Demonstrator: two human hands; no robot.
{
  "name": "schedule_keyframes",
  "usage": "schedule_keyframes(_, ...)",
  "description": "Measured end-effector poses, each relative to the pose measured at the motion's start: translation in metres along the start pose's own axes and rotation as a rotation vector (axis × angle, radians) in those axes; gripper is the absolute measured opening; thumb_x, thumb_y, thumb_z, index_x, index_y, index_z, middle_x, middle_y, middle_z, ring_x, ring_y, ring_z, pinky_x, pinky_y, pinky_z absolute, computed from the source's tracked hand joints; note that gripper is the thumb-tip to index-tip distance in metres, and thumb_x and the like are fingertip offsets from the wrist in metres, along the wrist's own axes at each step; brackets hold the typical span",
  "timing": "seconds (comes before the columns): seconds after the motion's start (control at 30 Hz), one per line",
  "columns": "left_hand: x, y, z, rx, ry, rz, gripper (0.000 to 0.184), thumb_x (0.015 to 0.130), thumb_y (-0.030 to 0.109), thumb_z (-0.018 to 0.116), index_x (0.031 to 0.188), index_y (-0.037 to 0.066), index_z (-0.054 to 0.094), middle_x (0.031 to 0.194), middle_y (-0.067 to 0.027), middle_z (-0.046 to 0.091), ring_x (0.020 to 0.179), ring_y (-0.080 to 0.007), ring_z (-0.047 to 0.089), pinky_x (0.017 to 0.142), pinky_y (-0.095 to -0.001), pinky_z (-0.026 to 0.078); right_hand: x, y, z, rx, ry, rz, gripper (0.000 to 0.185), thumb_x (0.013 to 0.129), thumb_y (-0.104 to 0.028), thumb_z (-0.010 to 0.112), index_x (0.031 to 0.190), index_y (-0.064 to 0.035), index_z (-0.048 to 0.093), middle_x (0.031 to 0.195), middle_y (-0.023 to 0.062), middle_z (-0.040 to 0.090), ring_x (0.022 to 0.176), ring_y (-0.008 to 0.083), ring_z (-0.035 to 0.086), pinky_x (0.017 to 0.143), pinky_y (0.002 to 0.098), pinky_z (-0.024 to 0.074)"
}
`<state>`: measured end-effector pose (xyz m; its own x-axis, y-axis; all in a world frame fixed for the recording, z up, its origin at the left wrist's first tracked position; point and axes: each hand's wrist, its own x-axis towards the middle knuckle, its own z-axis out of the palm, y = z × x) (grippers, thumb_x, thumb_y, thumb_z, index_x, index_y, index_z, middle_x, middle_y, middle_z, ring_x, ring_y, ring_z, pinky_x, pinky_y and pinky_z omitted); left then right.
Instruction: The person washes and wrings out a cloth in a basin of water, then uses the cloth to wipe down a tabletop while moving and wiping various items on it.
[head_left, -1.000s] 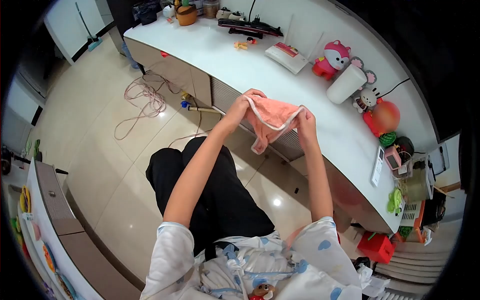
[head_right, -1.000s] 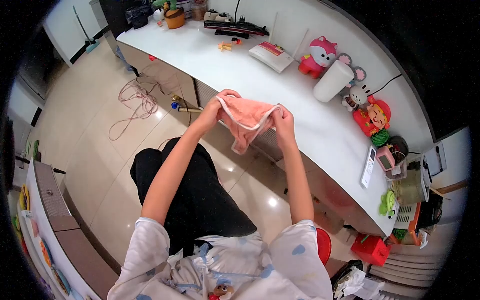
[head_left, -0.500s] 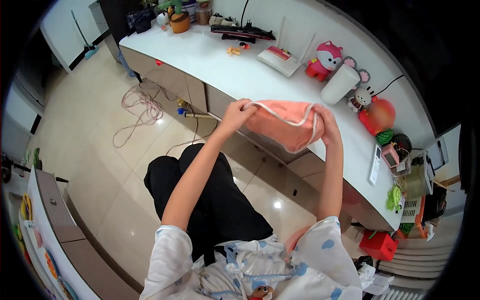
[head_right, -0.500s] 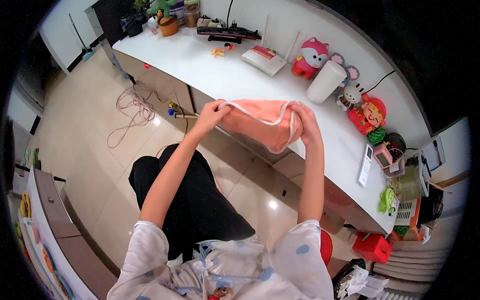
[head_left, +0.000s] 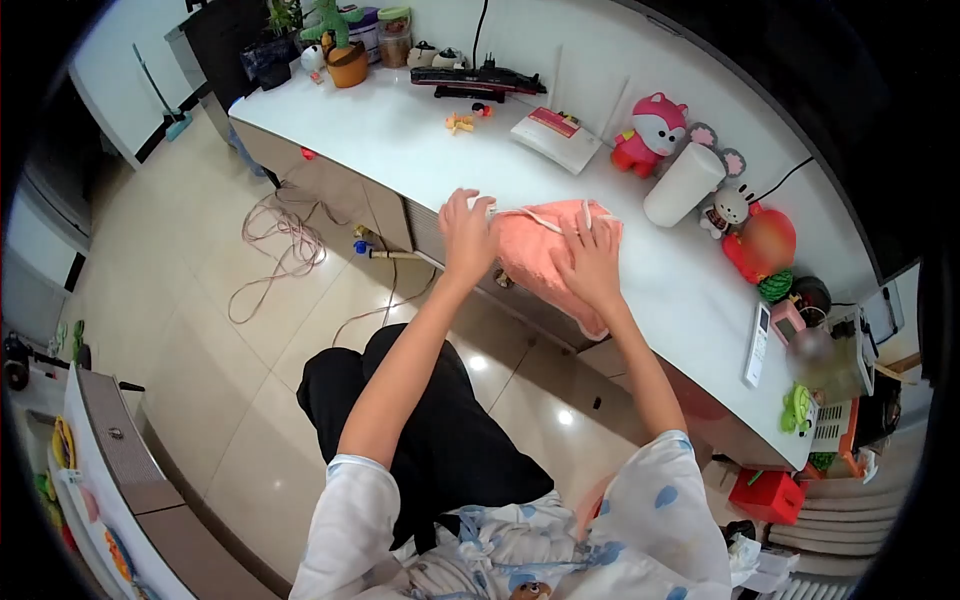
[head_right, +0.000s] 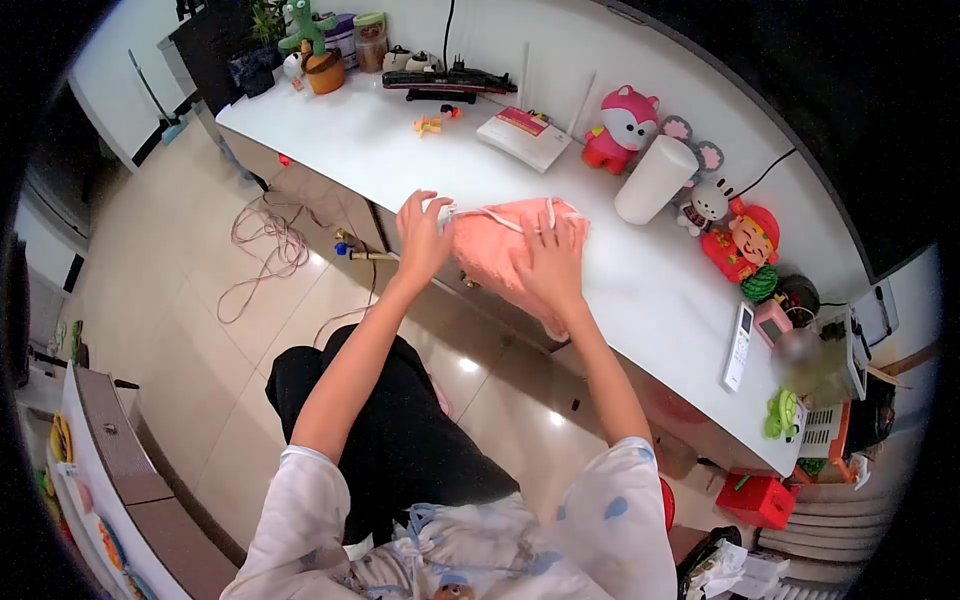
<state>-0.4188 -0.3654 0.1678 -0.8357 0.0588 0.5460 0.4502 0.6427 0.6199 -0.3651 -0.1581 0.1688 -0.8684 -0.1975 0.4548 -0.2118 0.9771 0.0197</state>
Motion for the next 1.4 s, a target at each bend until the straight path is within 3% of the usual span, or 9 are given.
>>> schedule_keyframes(0.07,0.007,0.007,-0.004,0.070,0.031,0.141,0.030,0.074,0.005,0.057,0.104,0.006,0.060,0.118,-0.0149,0.045,0.115,-0.0320,0.040,0.098,-0.0436,0.028,0.000,-0.004,0.004,-0.045,-0.040,0.014,0.060,0.081,-0.035,0.053,0.134,-0.0113,0.039,0.142,0.0181,0.029,0.129,0.0393,0.026,0.106,0.0569,0.0131)
schedule_keyframes(0.3,0.023,0.010,-0.010,-0.059,-0.026,0.101,0.027,0.075,0.005,0.055,0.101,0.001,0.059,0.114,-0.0145,0.046,0.114,-0.0305,0.040,0.101,-0.0491,0.024,0.042,-0.039,0.027,0.074,-0.083,-0.015,0.058,0.083,-0.037,0.047,0.135,-0.0134,0.039,0.142,0.0204,0.028,0.132,0.0403,0.021,0.108,0.0546,0.0085)
schedule_keyframes(0.37,0.032,-0.006,-0.017,-0.034,0.007,0.073,0.027,0.075,0.005,0.054,0.102,0.001,0.058,0.114,-0.0143,0.047,0.112,-0.0298,0.041,0.101,-0.0488,0.024,0.066,-0.063,0.040,0.097,-0.075,-0.038,0.057,0.082,-0.035,0.047,0.134,-0.0132,0.040,0.142,0.0219,0.028,0.132,0.0405,0.020,0.108,0.0539,0.0090)
schedule_keyframes(0.43,0.045,-0.031,-0.030,-0.008,0.019,0.049,0.027,0.076,0.005,0.054,0.102,0.001,0.058,0.114,-0.0145,0.047,0.114,-0.0301,0.041,0.101,-0.0489,0.024,0.091,-0.092,0.054,0.076,0.017,-0.084,0.051,0.086,-0.036,0.043,0.133,-0.0149,0.043,0.139,0.0215,0.033,0.127,0.0408,0.030,0.107,0.0536,0.0147)
schedule_keyframes(0.6,0.074,-0.107,-0.064,0.069,0.039,-0.062,0.027,0.081,0.006,0.050,0.106,0.000,0.055,0.120,-0.0159,0.048,0.122,-0.0337,0.037,0.101,-0.0487,0.025,0.157,-0.145,0.092,0.170,0.041,-0.165,0.048,0.089,-0.037,0.041,0.131,-0.0142,0.045,0.138,0.0225,0.033,0.128,0.0409,0.028,0.107,0.0534,0.0149)
schedule_keyframes(1.03,0.099,-0.173,-0.085,0.194,0.210,-0.116,0.032,0.084,0.005,0.049,0.115,-0.003,0.051,0.123,-0.0211,0.047,0.118,-0.0358,0.041,0.100,-0.0455,0.029,0.306,-0.225,0.168,0.181,0.003,-0.192,0.051,0.085,-0.037,0.045,0.131,-0.0141,0.044,0.142,0.0200,0.029,0.131,0.0374,0.025,0.107,0.0536,0.0144)
schedule_keyframes(1.23,0.115,-0.192,-0.085,0.253,0.165,-0.159,0.029,0.084,0.005,0.050,0.112,-0.002,0.054,0.125,-0.0198,0.046,0.119,-0.0355,0.040,0.100,-0.0453,0.028,0.397,-0.255,0.221,0.261,0.099,-0.118,0.051,0.084,-0.039,0.046,0.127,-0.0123,0.047,0.140,0.0209,0.031,0.127,0.0387,0.030,0.104,0.0561,0.0173)
schedule_keyframes(1.4,0.118,-0.184,-0.098,0.219,0.181,-0.246,0.023,0.082,0.003,0.051,0.104,-0.001,0.057,0.119,-0.0178,0.049,0.114,-0.0341,0.043,0.097,-0.0432,0.033,0.415,-0.261,0.233,0.244,0.132,-0.065,0.053,0.082,-0.042,0.045,0.126,-0.0117,0.050,0.136,0.0220,0.038,0.126,0.0395,0.032,0.106,0.0549,0.0151)
